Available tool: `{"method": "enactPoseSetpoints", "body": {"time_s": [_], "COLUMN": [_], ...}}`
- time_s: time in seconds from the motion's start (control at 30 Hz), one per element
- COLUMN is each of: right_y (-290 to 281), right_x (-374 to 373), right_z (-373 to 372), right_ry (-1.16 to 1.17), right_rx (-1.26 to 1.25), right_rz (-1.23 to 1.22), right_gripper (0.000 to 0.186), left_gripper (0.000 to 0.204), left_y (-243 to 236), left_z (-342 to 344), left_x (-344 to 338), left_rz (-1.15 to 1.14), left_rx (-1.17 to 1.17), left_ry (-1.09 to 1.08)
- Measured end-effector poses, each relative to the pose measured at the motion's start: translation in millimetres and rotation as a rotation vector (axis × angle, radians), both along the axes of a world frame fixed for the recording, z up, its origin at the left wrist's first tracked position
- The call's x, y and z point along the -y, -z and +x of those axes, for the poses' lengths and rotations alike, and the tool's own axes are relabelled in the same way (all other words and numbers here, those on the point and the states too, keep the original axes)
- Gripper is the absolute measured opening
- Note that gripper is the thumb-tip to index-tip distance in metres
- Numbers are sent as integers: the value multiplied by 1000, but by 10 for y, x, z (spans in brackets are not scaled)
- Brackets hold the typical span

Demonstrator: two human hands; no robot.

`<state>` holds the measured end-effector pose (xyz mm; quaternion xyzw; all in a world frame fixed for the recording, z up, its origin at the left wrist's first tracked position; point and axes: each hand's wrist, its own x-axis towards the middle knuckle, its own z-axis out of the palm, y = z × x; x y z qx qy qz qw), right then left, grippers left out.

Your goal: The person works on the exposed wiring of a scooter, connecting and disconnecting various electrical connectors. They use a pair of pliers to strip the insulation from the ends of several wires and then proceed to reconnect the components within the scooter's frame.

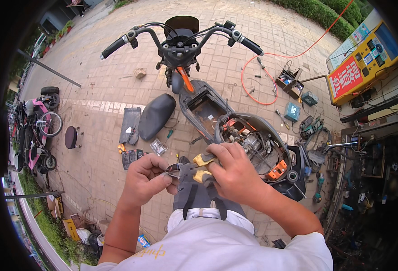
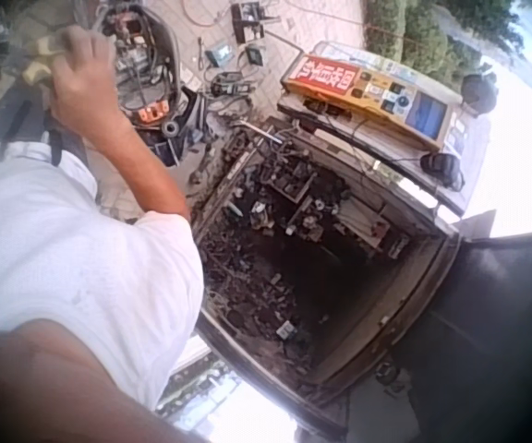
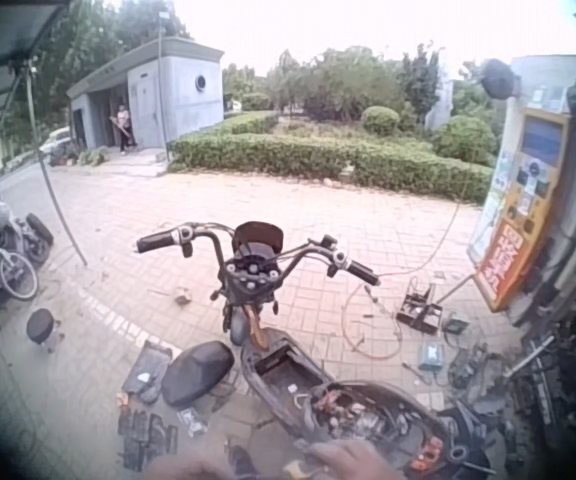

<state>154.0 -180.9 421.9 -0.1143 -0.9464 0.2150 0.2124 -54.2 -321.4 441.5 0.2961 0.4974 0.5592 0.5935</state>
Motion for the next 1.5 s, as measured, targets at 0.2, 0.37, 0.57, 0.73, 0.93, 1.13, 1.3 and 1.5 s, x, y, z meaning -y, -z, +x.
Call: {"method": "enactPoseSetpoints", "body": {"time_s": [0.2, 0.37, 0.57, 0.73, 0.93, 1.13, 1.3, 1.5], "right_y": [-20, 21, 74, 38, -62, -75, -61, -4], "right_x": [-48, -77, -60, -29, 30, 65, 103, 129], "right_z": [-45, -42, -27, -30, 53, 127, 144, 155], "right_ry": [-11, -36, -63, 12, 47, 75, 89, 101], "right_rx": [16, 10, -31, -41, 27, 28, 10, -8], "right_rz": [59, 37, -71, -6, -61, -53, -78, -77], "right_gripper": [26, 28, 31, 32, 31, 32, 31, 29], "left_gripper": [15, 14, 13, 16, 22, 29, 30, 29], "left_y": [-15, 23, 50, 60, 189, 196, 205, 201], "left_z": [-78, -108, -80, 28, 121, 219, 285, 292], "left_x": [-14, -8, -12, -18, -8, -54, -82, -68], "left_rz": [-25, -20, 12, 108, 309, 453, 488, 452], "left_rx": [63, 111, 189, -131, -678, -888, -916, -864], "left_ry": [51, 68, 75, -47, -152, -229, -266, -262]}}
